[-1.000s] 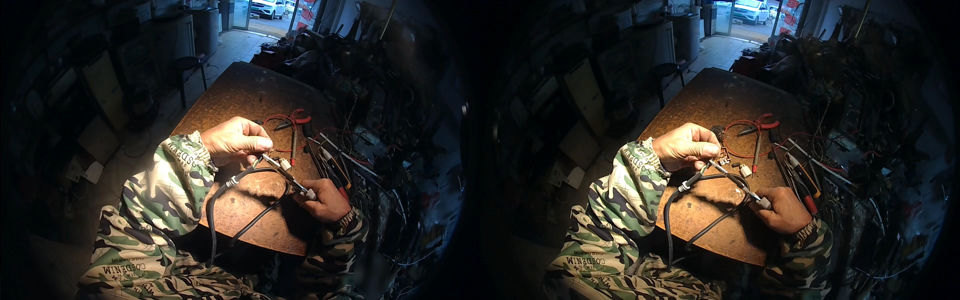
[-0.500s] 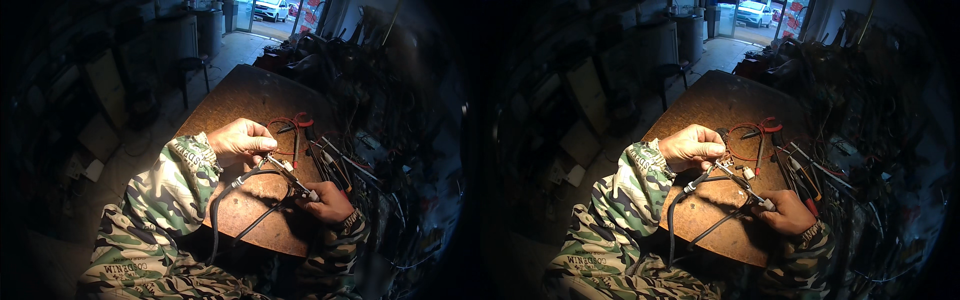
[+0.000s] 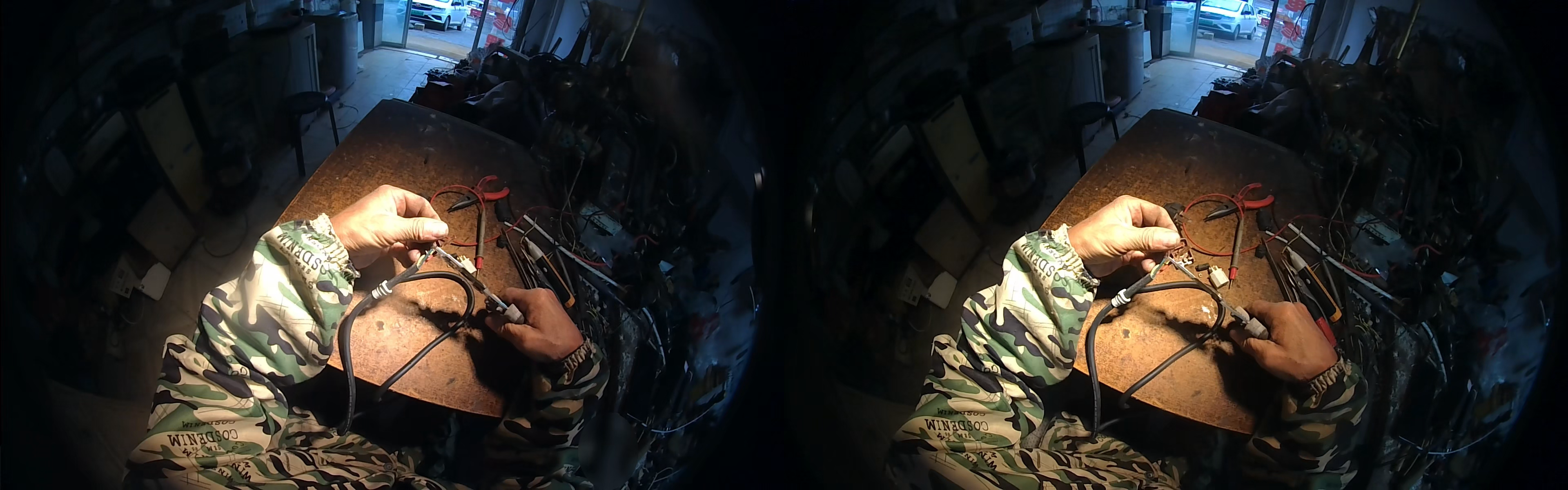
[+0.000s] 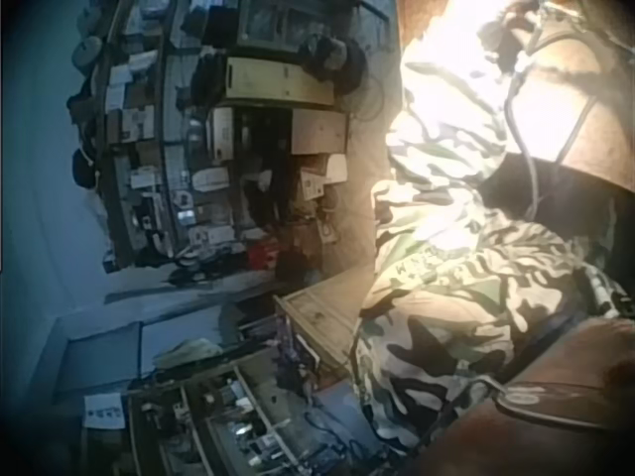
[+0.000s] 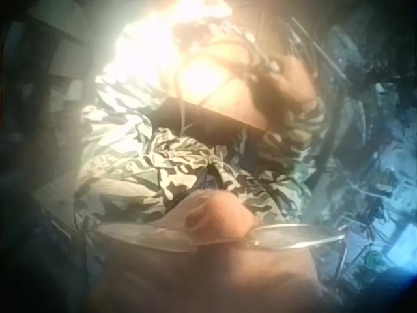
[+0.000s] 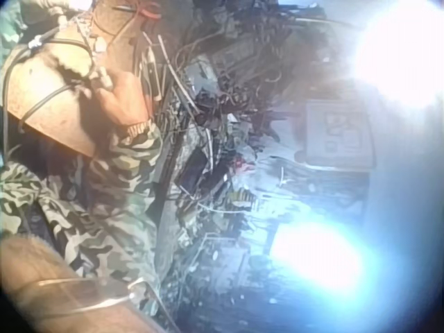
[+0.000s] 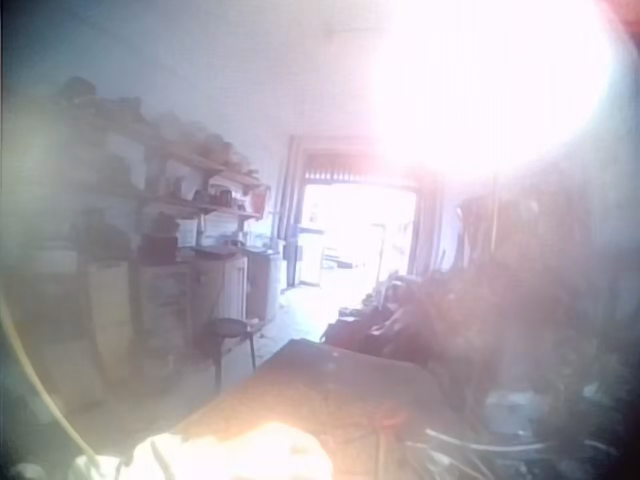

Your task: The person strips the insulation from a black electrical cord, twists the exposed wires, and uses pliers to crimp a connector onto the wires. The person then attaches a white plastic connector to the crimped end.

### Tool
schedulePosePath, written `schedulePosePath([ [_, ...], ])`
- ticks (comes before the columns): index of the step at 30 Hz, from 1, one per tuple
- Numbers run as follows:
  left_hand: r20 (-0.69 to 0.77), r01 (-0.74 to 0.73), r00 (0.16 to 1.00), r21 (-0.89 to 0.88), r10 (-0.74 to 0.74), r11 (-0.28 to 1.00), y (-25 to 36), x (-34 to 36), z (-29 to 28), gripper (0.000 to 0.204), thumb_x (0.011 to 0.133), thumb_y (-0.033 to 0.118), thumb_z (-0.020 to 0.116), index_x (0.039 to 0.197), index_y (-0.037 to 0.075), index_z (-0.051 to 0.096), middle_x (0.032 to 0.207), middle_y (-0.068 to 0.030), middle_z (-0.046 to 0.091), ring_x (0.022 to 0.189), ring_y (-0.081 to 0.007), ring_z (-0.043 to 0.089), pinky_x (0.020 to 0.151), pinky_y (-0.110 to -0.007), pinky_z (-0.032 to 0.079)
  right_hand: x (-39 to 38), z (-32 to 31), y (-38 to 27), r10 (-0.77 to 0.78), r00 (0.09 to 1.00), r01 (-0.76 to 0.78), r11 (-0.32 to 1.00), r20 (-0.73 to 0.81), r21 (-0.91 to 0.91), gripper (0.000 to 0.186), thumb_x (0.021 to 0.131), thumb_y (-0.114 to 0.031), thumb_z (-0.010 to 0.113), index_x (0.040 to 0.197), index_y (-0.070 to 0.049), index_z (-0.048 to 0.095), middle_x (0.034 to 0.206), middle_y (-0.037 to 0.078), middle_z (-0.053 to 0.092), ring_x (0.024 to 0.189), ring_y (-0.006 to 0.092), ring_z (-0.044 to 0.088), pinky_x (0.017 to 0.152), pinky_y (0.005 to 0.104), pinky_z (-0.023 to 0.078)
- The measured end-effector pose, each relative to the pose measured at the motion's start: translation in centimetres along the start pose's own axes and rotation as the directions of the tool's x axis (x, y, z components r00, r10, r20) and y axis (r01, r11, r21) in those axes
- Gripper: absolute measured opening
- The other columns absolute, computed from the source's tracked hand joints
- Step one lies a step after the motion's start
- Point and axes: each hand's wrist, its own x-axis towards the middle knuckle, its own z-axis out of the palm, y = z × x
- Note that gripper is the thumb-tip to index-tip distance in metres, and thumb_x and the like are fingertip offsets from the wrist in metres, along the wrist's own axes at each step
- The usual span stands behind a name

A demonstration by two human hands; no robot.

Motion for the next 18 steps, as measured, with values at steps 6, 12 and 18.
schedulePosePath([
  [6,-0.003,0.036,0.999,0.025,-0.035,0.999,0.24,-0.38,0.00,0.017,0.093,0.014,0.076,0.096,-0.001,0.068,0.082,-0.0039,0.066,0.066,-0.0108,0.065,0.057,-0.022,0.056,0.47,0.32,0.56,-0.045,0.999,0.045,0.999,0.009,0.019,0.022,0.089,-0.015,0.070,0.093,0.006,0.070,0.068,0.016,0.066,0.060,0.0202,0.062,0.058,0.0364,0.049],
  [12,0.019,0.063,0.998,0.021,-0.063,0.998,0.41,-0.35,-0.08,0.019,0.093,0.015,0.076,0.097,-0.002,0.069,0.085,-0.0054,0.068,0.067,-0.0114,0.065,0.058,-0.023,0.056,0.45,0.42,0.43,-0.044,0.999,0.044,0.999,-0.011,0.031,0.020,0.088,-0.013,0.070,0.093,0.006,0.071,0.066,0.015,0.066,0.059,0.0186,0.060,0.057,0.0360,0.049],
  [18,0.048,0.067,0.997,-0.005,-0.067,0.998,-0.03,-0.42,-0.19,0.020,0.093,0.016,0.077,0.097,-0.002,0.069,0.085,-0.0053,0.069,0.068,-0.0115,0.066,0.059,-0.023,0.057,0.49,0.39,0.68,-0.043,0.999,0.043,0.999,-0.001,0.015,0.020,0.088,-0.013,0.070,0.095,0.006,0.072,0.066,0.014,0.065,0.058,0.0175,0.060,0.056,0.0350,0.048],
])
